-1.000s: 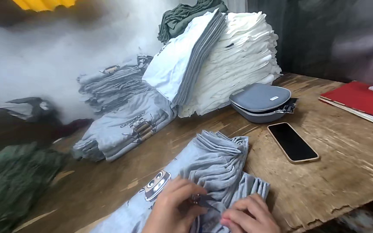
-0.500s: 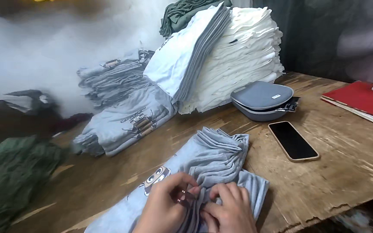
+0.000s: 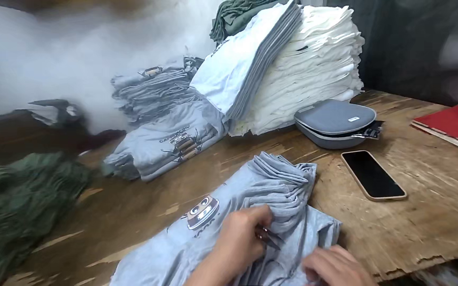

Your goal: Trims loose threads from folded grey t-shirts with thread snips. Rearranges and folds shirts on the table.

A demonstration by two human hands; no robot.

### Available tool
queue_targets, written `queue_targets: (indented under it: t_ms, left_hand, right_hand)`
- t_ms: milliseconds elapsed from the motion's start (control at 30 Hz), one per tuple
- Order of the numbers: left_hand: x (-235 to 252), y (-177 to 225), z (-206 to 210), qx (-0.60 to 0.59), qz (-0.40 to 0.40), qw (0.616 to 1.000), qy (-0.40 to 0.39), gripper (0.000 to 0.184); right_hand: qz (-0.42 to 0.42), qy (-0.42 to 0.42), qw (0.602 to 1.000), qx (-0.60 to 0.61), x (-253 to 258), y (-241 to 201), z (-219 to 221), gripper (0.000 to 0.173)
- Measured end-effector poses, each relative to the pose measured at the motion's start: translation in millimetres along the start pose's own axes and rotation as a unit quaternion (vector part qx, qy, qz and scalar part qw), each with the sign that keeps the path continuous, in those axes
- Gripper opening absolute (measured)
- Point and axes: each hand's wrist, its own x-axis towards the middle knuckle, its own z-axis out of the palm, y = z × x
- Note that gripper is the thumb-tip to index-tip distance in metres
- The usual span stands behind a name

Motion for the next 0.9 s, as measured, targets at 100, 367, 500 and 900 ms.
queue_targets:
  t_ms: [100,367,500,900]
  left_hand:
    - [-4,-14,-1,-0.046,0.052,0.997,0.034,0.032]
    - [-21,21,-16,0.054,-0.145,0.987,-0.040,0.024]
    - [-18,17,-9,0.080,-0.120,0.989,0.018,0.029]
    - [-22,27,-14,0.066,-0.209,0.975,0.032,0.047]
  right_hand:
    - [-0.021,0.036,0.998,-0.040,11,-1,28,0.026]
    - [0.053,0.097,0.972,0.207,-5,7,12,0.037]
    - [0.139,0.275,0.951,0.036,4,9,2,0.017]
    - [0.563,0.077,0.794,-0.213,84,140,-97,0.108]
